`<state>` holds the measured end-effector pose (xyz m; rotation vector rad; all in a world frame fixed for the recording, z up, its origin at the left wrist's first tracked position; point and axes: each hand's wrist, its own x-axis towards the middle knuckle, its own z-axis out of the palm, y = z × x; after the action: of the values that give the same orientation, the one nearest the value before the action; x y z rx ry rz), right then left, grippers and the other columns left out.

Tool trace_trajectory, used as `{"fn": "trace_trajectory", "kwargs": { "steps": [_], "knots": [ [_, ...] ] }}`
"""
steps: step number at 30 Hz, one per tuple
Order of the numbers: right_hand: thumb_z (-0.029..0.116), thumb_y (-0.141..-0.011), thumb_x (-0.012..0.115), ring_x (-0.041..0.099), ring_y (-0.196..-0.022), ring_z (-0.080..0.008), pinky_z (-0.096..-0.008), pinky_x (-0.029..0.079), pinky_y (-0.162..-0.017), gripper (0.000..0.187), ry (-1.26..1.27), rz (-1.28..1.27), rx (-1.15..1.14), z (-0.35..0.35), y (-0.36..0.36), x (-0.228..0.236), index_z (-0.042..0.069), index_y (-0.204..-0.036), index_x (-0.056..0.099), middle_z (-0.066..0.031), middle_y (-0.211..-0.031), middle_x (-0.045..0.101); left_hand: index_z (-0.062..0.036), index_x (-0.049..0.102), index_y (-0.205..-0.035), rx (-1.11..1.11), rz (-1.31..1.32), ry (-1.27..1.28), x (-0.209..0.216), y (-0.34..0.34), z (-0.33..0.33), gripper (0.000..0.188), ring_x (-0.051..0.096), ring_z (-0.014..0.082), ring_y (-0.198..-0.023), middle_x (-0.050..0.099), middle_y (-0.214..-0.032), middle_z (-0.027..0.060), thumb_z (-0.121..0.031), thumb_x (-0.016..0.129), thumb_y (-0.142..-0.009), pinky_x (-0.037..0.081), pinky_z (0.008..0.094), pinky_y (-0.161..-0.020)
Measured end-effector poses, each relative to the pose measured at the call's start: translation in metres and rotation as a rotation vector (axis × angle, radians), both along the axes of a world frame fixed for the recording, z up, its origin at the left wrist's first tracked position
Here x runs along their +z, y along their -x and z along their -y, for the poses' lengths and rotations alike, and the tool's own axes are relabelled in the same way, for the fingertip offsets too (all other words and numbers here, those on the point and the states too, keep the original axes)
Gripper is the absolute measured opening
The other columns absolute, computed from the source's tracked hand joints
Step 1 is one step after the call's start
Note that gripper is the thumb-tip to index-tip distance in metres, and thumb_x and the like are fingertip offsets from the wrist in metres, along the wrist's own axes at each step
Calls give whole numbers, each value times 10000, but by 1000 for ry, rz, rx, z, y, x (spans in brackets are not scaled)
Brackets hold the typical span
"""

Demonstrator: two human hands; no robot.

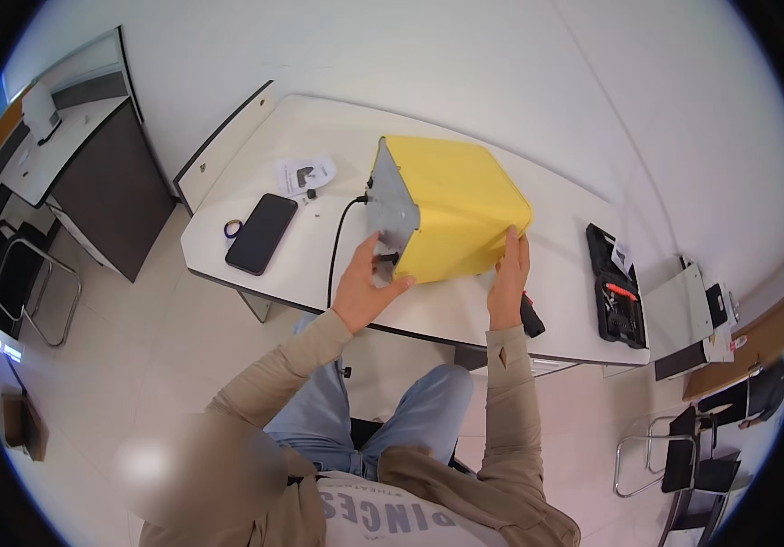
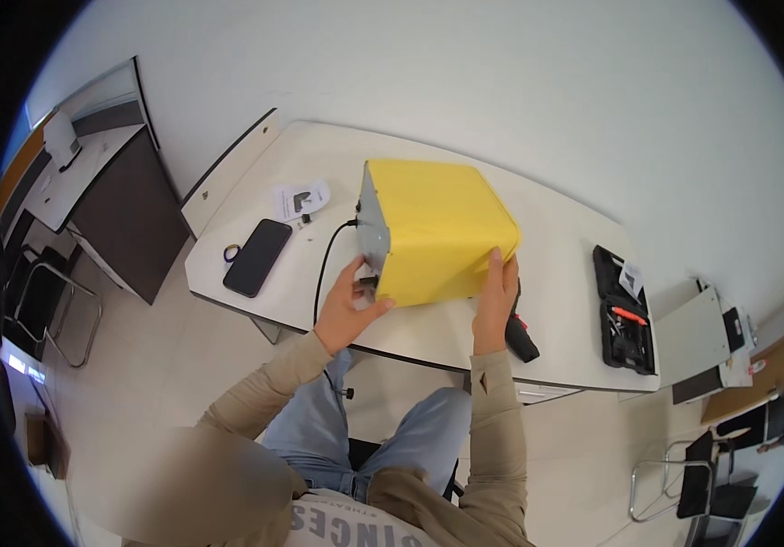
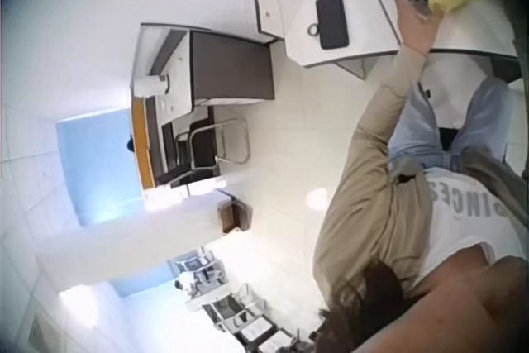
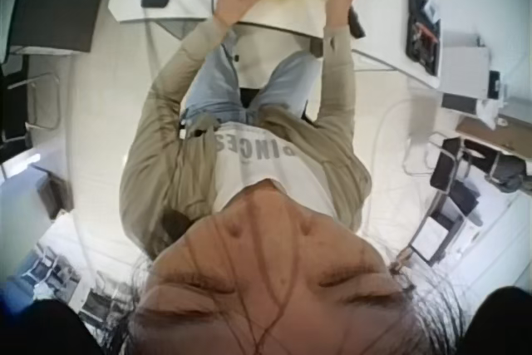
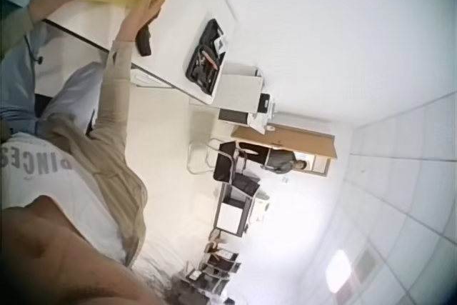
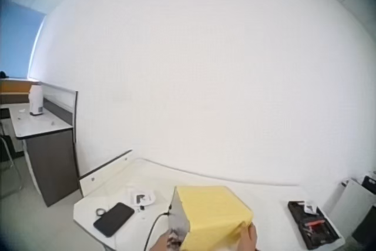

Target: The person uses a cordless screwdriver to fasten screws into the back panel of a yellow electronic device. They repeatedly pick up screws, align them with the screwdriver, and drive them into the device while seated at a white desk.

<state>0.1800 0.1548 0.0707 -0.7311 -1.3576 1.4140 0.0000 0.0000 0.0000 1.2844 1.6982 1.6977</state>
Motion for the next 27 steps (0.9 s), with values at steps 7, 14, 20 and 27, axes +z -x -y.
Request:
{"fn": "trace_trajectory", "kwargs": {
  "steps": [7, 14, 20, 27],
  "knots": [
    [505, -1051, 431, 336, -1429, -245, -354, 257, -1171, 752, -34, -18, -159, -16, 24, -15, 16, -1574, 200, -142, -1571, 333, 30, 72, -1580, -139, 157, -19, 2, -28, 6, 1088, 575, 271, -1227, 76, -1636, 272, -284, 811, -846, 500, 354, -1004],
    [568, -1039, 398, 345, -1432, -251, -337, 258, -1171, 744, 94, -61, 114, -44, 26, -7, 43, -1556, 296, -114, -1561, 374, -102, -96, -1600, -492, 337, 25, 3, -67, 11, 1082, 327, 331, -1469, -117, -1670, 158, -206, 738, -918, 386, 453, -1123],
    [514, -1038, 459, 447, -1354, -251, -365, 357, -1112, 659, 88, 58, -96, -36, 6, -25, 37, -1492, 425, -121, -1500, 452, -63, 516, -1422, -579, 189, 16, 41, -31, 19, 529, 538, 203, -1297, 538, -1438, 130, -86, 692, -924, 469, 375, -1016],
    [169, -802, 717, 497, -1240, -423, -481, 423, -1036, 678, -828, 998, -385, -3, -94, -22, -10, -1411, 479, -234, -1367, 541, -161, 562, -1396, 156, -584, -368, 116, 69, -25, 688, 600, 344, -1163, 302, -1557, 195, -288, 833, -777, 497, 469, -963]
  ]
}}
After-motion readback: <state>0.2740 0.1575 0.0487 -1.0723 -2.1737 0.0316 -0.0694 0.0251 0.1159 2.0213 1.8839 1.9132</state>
